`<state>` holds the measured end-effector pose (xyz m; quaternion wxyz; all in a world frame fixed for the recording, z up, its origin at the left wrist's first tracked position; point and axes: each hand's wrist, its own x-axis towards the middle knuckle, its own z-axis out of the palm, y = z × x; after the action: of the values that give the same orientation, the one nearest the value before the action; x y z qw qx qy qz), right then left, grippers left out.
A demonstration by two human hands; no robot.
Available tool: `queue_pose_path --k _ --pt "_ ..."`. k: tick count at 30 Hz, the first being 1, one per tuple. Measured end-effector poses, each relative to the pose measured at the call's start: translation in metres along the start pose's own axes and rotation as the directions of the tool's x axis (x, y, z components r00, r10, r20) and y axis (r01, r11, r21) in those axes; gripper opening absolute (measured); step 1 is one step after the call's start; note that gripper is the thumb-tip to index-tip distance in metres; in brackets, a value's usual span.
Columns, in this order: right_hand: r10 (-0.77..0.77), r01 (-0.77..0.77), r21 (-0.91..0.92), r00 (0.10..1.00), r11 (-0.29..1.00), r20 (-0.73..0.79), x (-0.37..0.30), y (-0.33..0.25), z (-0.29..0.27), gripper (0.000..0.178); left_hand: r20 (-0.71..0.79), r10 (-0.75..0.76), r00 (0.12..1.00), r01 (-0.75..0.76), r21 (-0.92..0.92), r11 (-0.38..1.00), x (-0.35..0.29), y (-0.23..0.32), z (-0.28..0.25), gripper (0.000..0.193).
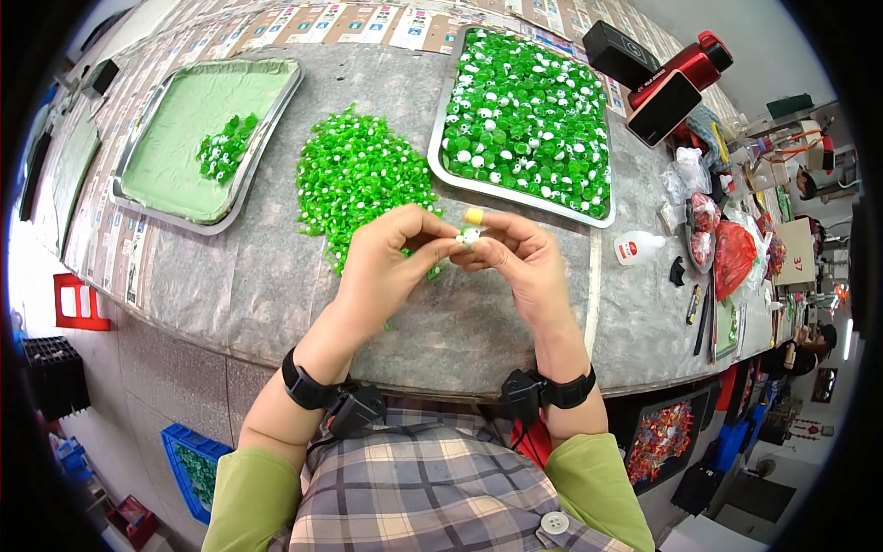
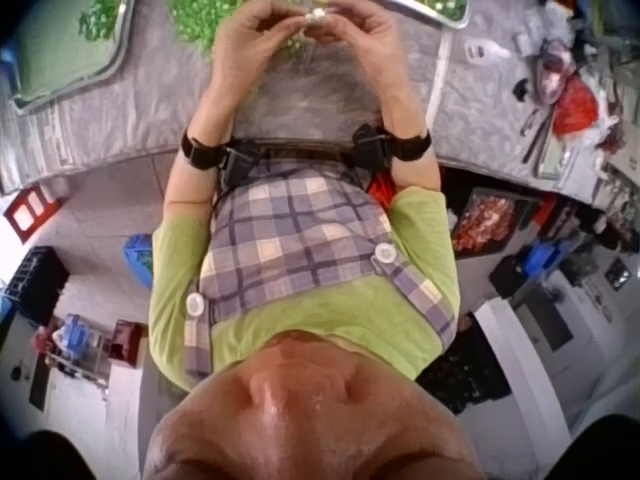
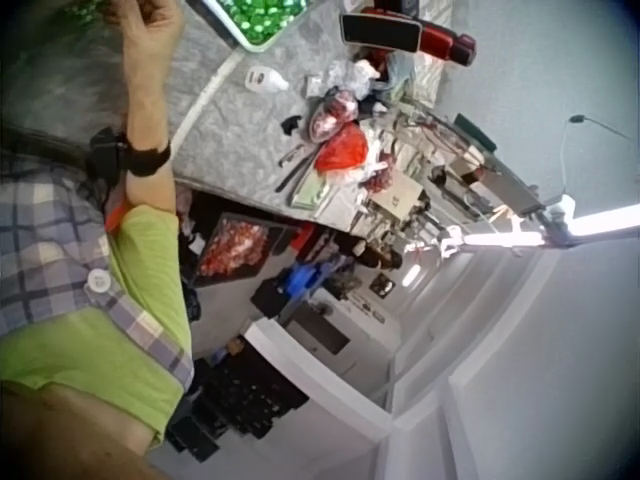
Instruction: The person applies glue to green plastic pieces from a bottle, attaches them to white and black eye pieces by hand, and places the assembled items onto a metal tray.
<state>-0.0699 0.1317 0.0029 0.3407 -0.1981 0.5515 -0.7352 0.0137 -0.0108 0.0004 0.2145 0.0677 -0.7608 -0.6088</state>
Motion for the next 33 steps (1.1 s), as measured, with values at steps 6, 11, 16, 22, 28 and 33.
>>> queue_pose_path --k 6,11,16,22,28,33 --pt "-0.179 0.190 -0.537 0.981 0.822 0.073 -0.005 0.001 0.010 0.019 -0.346 -0.053 0.937 0.064 0.020 0.998 0.026 -0.002 -0.081 0.007" --pt "-0.134 0.505 -0.757 0.856 0.414 0.499 -0.009 0.013 0.046 0.017 -0.577 0.098 0.811 0.243 0.485 0.840 0.027 -0.019 -0.155 0.024" --pt "-0.030 0.515 -0.836 0.854 0.192 0.519 -0.011 0.025 0.053 0.022 -0.451 0.008 0.892 0.120 0.255 0.960 0.019 -0.006 -0.119 0.027" --pt "0.137 -0.015 -0.525 0.971 0.851 0.195 -0.011 -0.009 0.019 0.021 0.261 -0.037 0.965 0.036 0.007 0.999 0.000 0.025 -0.040 0.020" --pt "0.292 -0.308 0.010 0.911 0.951 0.290 -0.024 -0.022 -0.008 0.018 0.408 0.080 0.910 -0.063 -0.056 0.996 -0.002 0.033 -0.011 0.023" --pt "0.292 -0.350 0.139 0.901 0.926 0.319 -0.034 -0.027 -0.017 0.018 0.357 0.125 0.926 -0.105 -0.074 0.992 -0.004 0.035 0.009 0.018"
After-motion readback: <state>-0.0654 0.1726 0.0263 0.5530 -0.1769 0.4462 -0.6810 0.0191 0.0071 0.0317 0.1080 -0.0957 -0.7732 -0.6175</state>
